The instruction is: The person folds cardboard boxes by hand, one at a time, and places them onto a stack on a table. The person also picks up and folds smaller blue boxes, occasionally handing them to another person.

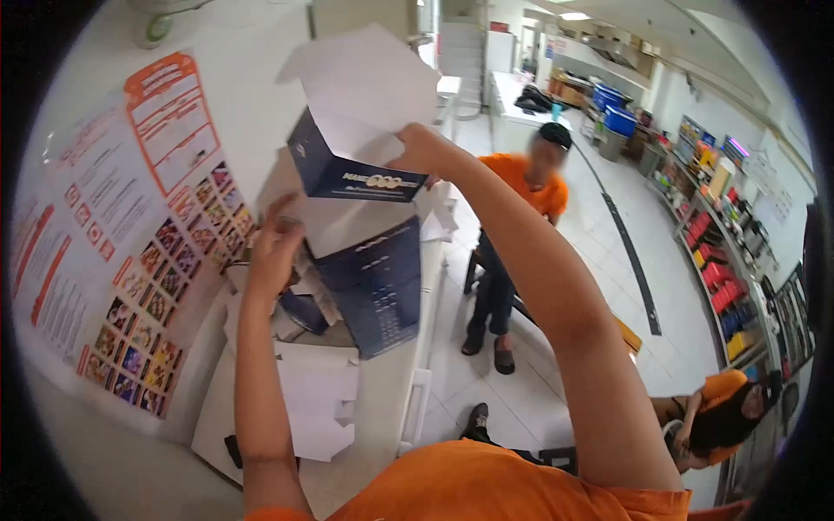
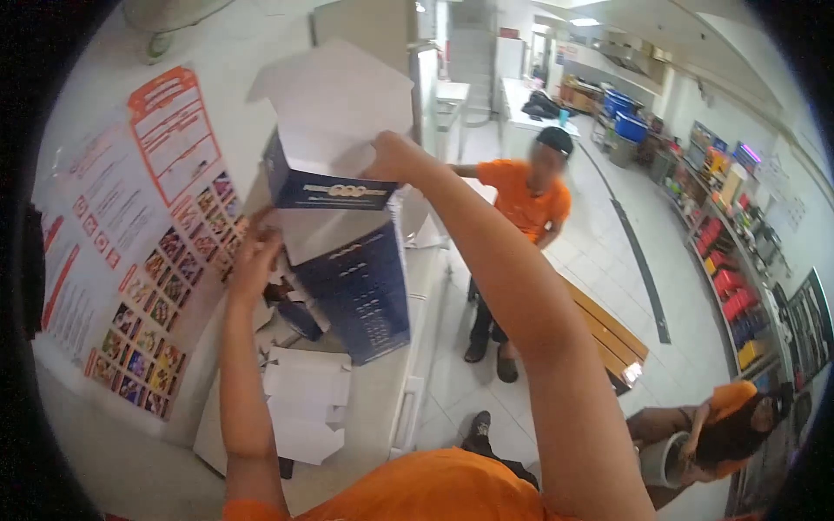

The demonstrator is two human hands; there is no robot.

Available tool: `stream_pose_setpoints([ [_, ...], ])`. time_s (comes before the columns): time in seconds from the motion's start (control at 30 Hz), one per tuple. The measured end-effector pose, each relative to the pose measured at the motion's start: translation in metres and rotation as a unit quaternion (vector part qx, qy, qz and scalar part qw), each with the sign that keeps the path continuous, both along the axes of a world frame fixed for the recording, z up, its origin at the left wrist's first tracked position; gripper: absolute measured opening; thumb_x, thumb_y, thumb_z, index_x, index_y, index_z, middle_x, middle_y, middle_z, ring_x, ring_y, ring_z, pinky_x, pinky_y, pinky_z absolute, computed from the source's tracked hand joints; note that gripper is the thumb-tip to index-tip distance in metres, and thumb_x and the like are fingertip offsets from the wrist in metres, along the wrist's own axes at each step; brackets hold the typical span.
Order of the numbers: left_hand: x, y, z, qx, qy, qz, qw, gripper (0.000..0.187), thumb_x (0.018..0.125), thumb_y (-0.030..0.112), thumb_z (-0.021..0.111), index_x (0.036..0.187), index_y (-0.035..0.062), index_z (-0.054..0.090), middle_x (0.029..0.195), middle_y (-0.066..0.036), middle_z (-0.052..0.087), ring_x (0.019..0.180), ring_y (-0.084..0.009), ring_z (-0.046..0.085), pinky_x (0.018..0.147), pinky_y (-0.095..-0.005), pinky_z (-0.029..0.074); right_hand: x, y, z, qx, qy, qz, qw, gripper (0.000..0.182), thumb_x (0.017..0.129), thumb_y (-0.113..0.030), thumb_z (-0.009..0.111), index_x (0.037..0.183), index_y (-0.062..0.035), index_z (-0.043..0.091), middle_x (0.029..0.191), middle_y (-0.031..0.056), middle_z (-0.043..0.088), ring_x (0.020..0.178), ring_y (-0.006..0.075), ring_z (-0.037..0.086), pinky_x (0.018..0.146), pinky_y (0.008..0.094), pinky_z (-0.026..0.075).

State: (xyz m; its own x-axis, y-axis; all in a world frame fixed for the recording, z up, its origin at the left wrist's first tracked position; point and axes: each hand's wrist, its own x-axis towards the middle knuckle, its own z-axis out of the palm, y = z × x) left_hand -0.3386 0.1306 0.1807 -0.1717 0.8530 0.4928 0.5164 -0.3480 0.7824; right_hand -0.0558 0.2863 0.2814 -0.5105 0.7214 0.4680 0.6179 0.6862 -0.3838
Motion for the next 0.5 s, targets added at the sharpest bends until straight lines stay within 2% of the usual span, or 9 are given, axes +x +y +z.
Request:
stream_pose_setpoints([
  [0.03, -0.002, -0.001, 0.004, 0.007, 0.002, 0.013, 1.0, 0.054, 0.091, 0.028, 0.07, 0.14, 0.0132, 0.056, 0.1, -0.009, 0.066, 0.092, -0.0176, 0.064, 0.086, -0.0302, 0.049, -0.011, 0.011, 0.001, -0.024, -0.028, -0.004, 0.999, 0.058, 0.069, -0.041, 0.083, 0.1, 0.0077, 0.074, 0.097, 0.0282, 0.072, 0.093, 0.0392, 0.072, 0.083, 0.0416, 0.058],
  [0.1, 0.004, 0.0, 0.008, -0.001, 0.072, -0.044, 0.996, 0.049, 0.088, 0.027, 0.071, 0.134, 0.0135, 0.06, 0.09, -0.01, 0.069, 0.082, -0.0178, 0.066, 0.077, -0.0303, 0.051, -0.022, 0.053, -0.023, -0.031, -0.158, -0.04, 0.986, 0.052, 0.076, -0.032, 0.079, 0.107, 0.0082, 0.071, 0.094, 0.0234, 0.074, 0.077, 0.0314, 0.074, 0.065, 0.0456, 0.059],
  [0.13, -0.002, 0.003, 0.006, -0.001, 0.069, -0.036, 0.997, 0.049, 0.088, 0.027, 0.071, 0.134, 0.0135, 0.06, 0.09, -0.01, 0.069, 0.082, -0.0178, 0.066, 0.077, -0.0303, 0.051, -0.022, 0.046, -0.021, -0.077, -0.177, -0.047, 0.98, 0.048, 0.076, -0.031, 0.078, 0.104, 0.0083, 0.072, 0.093, 0.0233, 0.073, 0.073, 0.0311, 0.074, 0.059, 0.044, 0.059],
  [0.2, -0.014, 0.013, 0.004, 0.014, 0.134, -0.036, 0.99, 0.04, 0.085, 0.026, 0.072, 0.121, 0.0107, 0.065, 0.085, -0.012, 0.071, 0.072, -0.0198, 0.066, 0.07, -0.0323, 0.051, -0.023, 0.023, -0.008, -0.121, -0.2, -0.046, 0.971, 0.045, 0.076, -0.029, 0.077, 0.101, 0.0083, 0.073, 0.092, 0.0231, 0.073, 0.069, 0.0308, 0.074, 0.052, 0.0425, 0.058],
  [0.23, -0.014, 0.009, 0.012, -0.041, 0.138, -0.016, 0.989, 0.034, 0.086, 0.022, 0.072, 0.117, 0.0091, 0.065, 0.091, -0.008, 0.069, 0.078, -0.0169, 0.062, 0.077, -0.035, 0.052, -0.026, 0.011, 0.003, -0.067, -0.338, -0.07, 0.936, 0.045, 0.076, -0.029, 0.078, 0.099, 0.0097, 0.072, 0.091, 0.0237, 0.073, 0.07, 0.0308, 0.074, 0.051, 0.0402, 0.058],
  [0.3, -0.013, 0.007, 0.013, -0.006, 0.138, -0.005, 0.99, 0.034, 0.083, 0.025, 0.073, 0.112, 0.0081, 0.065, 0.087, -0.01, 0.07, 0.075, -0.0191, 0.064, 0.074, -0.0342, 0.051, -0.029, 0.002, 0.003, -0.007, -0.469, -0.083, 0.879, 0.045, 0.076, -0.029, 0.078, 0.097, 0.0112, 0.071, 0.09, 0.0243, 0.073, 0.071, 0.0309, 0.074, 0.05, 0.0379, 0.059],
  [0.37, -0.016, 0.009, 0.011, 0.022, 0.146, -0.004, 0.989, 0.04, 0.078, 0.032, 0.076, 0.108, 0.0076, 0.066, 0.084, -0.012, 0.071, 0.073, -0.0225, 0.066, 0.071, -0.0348, 0.051, -0.025, 0.0, -0.001, -0.079, -0.328, -0.069, 0.939, 0.045, 0.074, -0.027, 0.079, 0.096, 0.0113, 0.071, 0.089, 0.0255, 0.072, 0.074, 0.032, 0.075, 0.053, 0.0393, 0.06],
  [0.5, -0.016, 0.011, 0.004, 0.005, 0.148, 0.035, 0.988, 0.044, 0.076, 0.035, 0.076, 0.11, 0.0089, 0.065, 0.087, -0.012, 0.071, 0.075, -0.0239, 0.067, 0.073, -0.0354, 0.051, -0.026, 0.016, -0.018, -0.013, -0.289, -0.023, 0.957, 0.047, 0.07, -0.025, 0.081, 0.097, 0.0118, 0.071, 0.092, 0.027, 0.072, 0.075, 0.0339, 0.075, 0.053, 0.0405, 0.06],
])
